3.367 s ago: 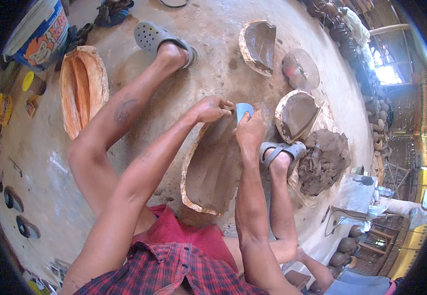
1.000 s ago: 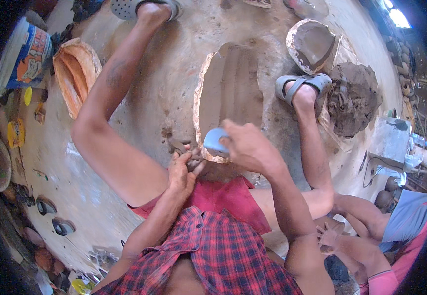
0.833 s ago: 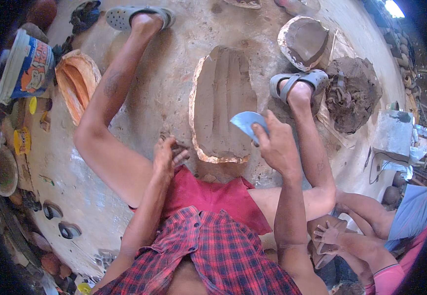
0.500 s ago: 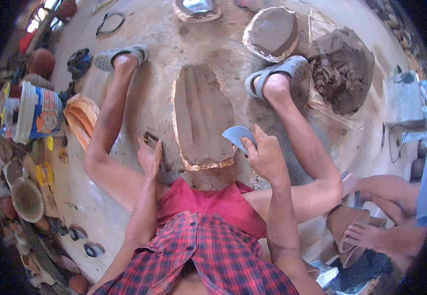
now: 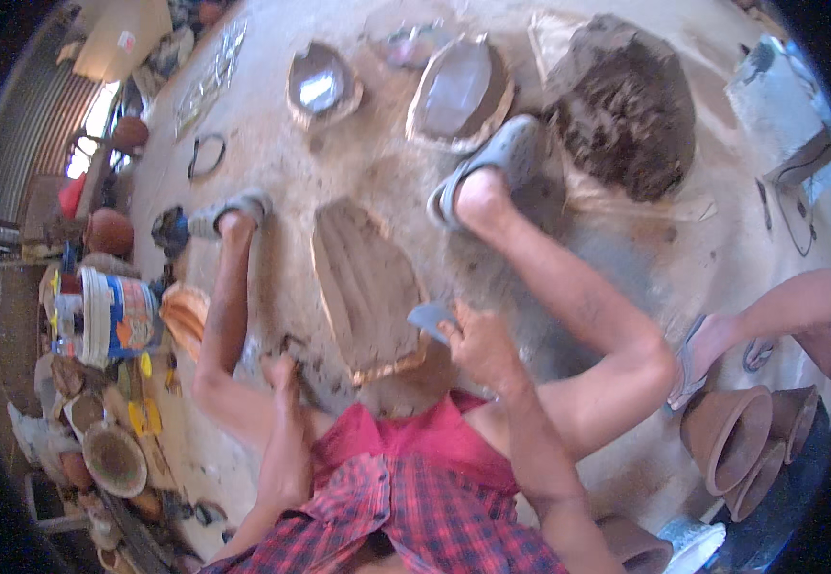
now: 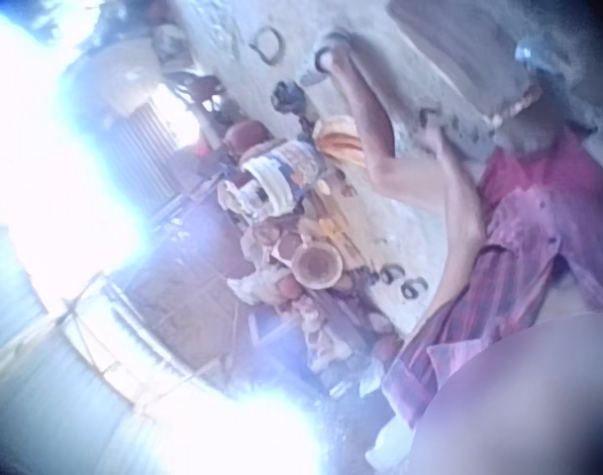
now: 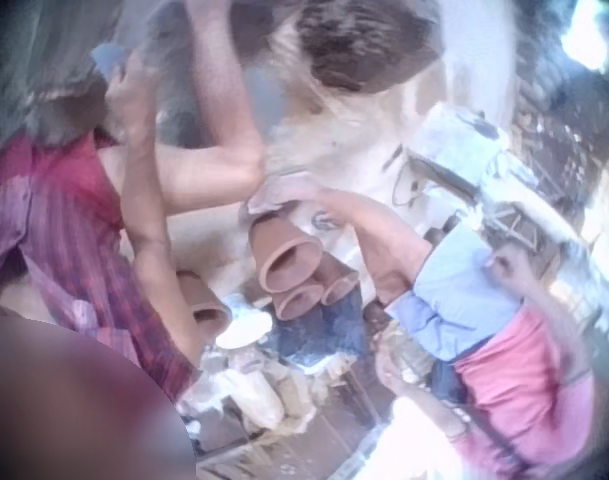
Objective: The person sits on the floor and shapes a clay slab inside a large shell-like mold, smoothing the surface with hands and a small plastic scraper. Another person works nearby on a similar shell mold.
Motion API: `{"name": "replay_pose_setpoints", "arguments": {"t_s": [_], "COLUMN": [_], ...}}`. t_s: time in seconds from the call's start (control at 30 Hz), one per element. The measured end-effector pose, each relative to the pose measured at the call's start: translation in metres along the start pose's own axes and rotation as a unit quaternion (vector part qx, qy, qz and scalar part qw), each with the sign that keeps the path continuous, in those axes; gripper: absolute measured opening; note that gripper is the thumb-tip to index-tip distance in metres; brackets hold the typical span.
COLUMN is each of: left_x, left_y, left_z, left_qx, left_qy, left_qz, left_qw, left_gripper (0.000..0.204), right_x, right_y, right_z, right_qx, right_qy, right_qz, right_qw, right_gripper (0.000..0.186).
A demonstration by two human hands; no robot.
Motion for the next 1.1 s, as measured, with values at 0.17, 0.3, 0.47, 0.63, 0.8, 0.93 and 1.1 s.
{"name": "replay_pose_setpoints", "arguments": {"t_s": [0.17, 0.3, 0.47, 0.63, 0.8, 0.93, 1.1], "left_x": [0.035, 0.045, 0.011, 0.005, 0.013, 0.022, 0.01], "left_y": [0.03, 0.05, 0.011, -0.047, -0.024, -0.004, 0.017], "left_z": [0.026, 0.084, 0.129, 0.118, 0.085, 0.075, 0.169], "left_qx": [-0.235, -0.141, 0.171, 0.236, 0.214, 0.266, 0.082], "left_qy": [-0.289, -0.188, 0.135, 0.185, 0.153, 0.045, -0.342], "left_qz": [-0.136, -0.183, -0.031, -0.008, -0.003, -0.049, -0.095], "left_qw": [0.918, 0.954, 0.975, 0.954, 0.965, 0.962, 0.931], "left_gripper": [0.009, 0.011, 0.022, 0.036, 0.042, 0.057, 0.052], "right_x": [-0.011, -0.017, -0.011, -0.007, 0.002, 0.002, -0.001], "right_y": [0.003, 0.004, 0.0, 0.0, 0.007, 0.006, 0.005], "right_z": [0.004, 0.005, 0.015, 0.014, 0.006, 0.004, 0.012], "right_qx": [-0.006, -0.017, 0.007, 0.011, 0.003, 0.004, 0.016], "right_qy": [0.041, 0.045, 0.056, 0.003, 0.016, 0.025, 0.053], "right_qz": [0.029, 0.064, 0.052, 0.052, 0.028, 0.03, 0.029], "right_qw": [0.999, 0.997, 0.997, 0.999, 0.999, 0.999, 0.998], "right_gripper": [0.028, 0.027, 0.029, 0.034, 0.031, 0.03, 0.028]}}
Point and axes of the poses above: each hand's wrist, its own y-axis towards the middle knuckle, its own x-axis out of the palm, z = x × y, the point moved 8 cm from there along y, towards the middle knuckle, and after that the axes turned 11 degrees about x, right-handed, at the moved point
